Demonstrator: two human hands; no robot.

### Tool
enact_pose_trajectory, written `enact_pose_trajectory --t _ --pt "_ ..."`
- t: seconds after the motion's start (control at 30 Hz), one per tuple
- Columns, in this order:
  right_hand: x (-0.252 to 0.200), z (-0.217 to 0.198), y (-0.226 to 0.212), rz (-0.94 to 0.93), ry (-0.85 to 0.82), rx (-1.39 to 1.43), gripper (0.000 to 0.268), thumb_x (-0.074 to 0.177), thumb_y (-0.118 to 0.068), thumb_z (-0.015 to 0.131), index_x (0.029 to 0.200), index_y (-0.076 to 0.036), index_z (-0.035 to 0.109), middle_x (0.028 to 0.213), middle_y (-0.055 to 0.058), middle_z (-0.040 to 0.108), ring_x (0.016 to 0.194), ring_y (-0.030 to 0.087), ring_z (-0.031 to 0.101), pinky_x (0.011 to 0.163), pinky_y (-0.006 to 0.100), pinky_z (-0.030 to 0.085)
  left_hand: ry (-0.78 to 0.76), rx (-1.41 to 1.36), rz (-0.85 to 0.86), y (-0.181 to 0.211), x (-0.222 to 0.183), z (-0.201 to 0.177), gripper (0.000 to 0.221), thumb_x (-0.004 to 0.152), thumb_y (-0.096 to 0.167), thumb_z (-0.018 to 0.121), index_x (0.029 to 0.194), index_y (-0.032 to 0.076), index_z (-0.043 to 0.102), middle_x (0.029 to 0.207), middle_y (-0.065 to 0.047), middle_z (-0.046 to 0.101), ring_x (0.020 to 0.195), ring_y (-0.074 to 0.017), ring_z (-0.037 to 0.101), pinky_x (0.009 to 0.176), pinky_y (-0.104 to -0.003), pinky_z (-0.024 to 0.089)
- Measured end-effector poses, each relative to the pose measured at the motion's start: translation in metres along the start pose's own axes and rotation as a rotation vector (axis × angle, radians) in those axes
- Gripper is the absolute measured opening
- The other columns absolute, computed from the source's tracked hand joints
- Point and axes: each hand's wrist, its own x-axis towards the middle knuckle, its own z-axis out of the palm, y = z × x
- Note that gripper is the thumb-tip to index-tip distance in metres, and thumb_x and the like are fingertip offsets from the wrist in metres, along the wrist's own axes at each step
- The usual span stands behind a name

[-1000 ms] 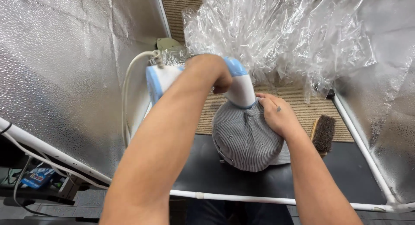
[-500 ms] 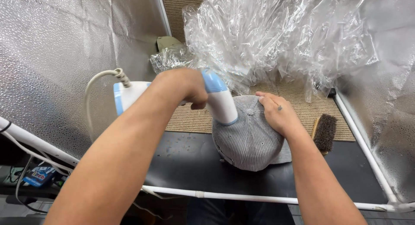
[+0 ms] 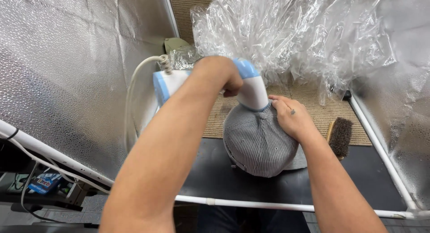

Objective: Brushing a baseball cap with a wooden brush and using a handheld steamer to clean and shape it.

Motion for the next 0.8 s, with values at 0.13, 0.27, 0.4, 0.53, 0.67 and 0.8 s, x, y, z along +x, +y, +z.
enact_pose_trajectory --t 0.13,0.27,0.4,0.53,0.67,0.8 --pt "-0.007 -0.002 -0.001 0.016 -0.020 -0.015 0.053 0.095 -0.039 0.040 0.137 -0.023 0.069 0.136 0.018 0.066 0.133 0.044 0.053 0.114 0.055 0.039 0.093 -0.102 0.032 -0.036 -0.013 0.030 0.049 0.062 0.020 0.074 0.111 0.011 0.077 0.095 -0.011 0.077 0.101 -0.0337 0.074 0.088 -0.052 0.057" --pt "-0.003 -0.002 -0.001 0.014 -0.008 0.007 0.053 0.096 -0.038 0.040 0.138 -0.025 0.069 0.135 0.015 0.067 0.133 0.043 0.054 0.114 0.055 0.038 0.057 -0.099 0.022 -0.057 -0.063 0.042 0.058 0.066 0.021 0.074 0.122 0.005 0.072 0.111 -0.016 0.076 0.113 -0.0353 0.071 0.096 -0.050 0.056" --pt "0.000 -0.002 0.006 0.009 -0.016 0.022 0.051 0.096 -0.040 0.041 0.136 -0.027 0.070 0.137 0.015 0.066 0.135 0.044 0.051 0.115 0.057 0.037 0.078 -0.160 0.047 -0.063 -0.077 0.050 0.065 0.065 0.021 0.072 0.127 0.001 0.069 0.114 -0.019 0.075 0.116 -0.0369 0.070 0.098 -0.050 0.055" --pt "-0.003 -0.001 0.003 0.026 -0.018 0.016 0.052 0.095 -0.041 0.040 0.136 -0.029 0.070 0.137 0.013 0.067 0.135 0.041 0.052 0.116 0.053 0.038 0.086 -0.192 0.045 -0.051 -0.047 0.040 0.062 0.066 0.021 0.071 0.125 0.002 0.069 0.114 -0.018 0.076 0.116 -0.0381 0.069 0.098 -0.052 0.055" --pt "-0.004 -0.002 -0.002 0.029 -0.022 0.002 0.053 0.095 -0.041 0.040 0.136 -0.025 0.069 0.136 0.014 0.066 0.133 0.041 0.053 0.114 0.055 0.039 0.091 -0.124 0.031 -0.022 -0.021 0.011 0.056 0.065 0.023 0.075 0.120 0.009 0.074 0.108 -0.014 0.076 0.111 -0.0354 0.071 0.094 -0.051 0.055" --pt "0.007 0.003 0.012 0.025 -0.002 -0.005 0.053 0.096 -0.042 0.040 0.137 -0.025 0.069 0.134 0.013 0.068 0.131 0.040 0.055 0.113 0.054 0.040 0.127 -0.087 0.034 0.008 0.029 -0.001 0.051 0.065 0.017 0.071 0.116 0.010 0.074 0.103 -0.013 0.075 0.105 -0.0345 0.072 0.095 -0.048 0.053"
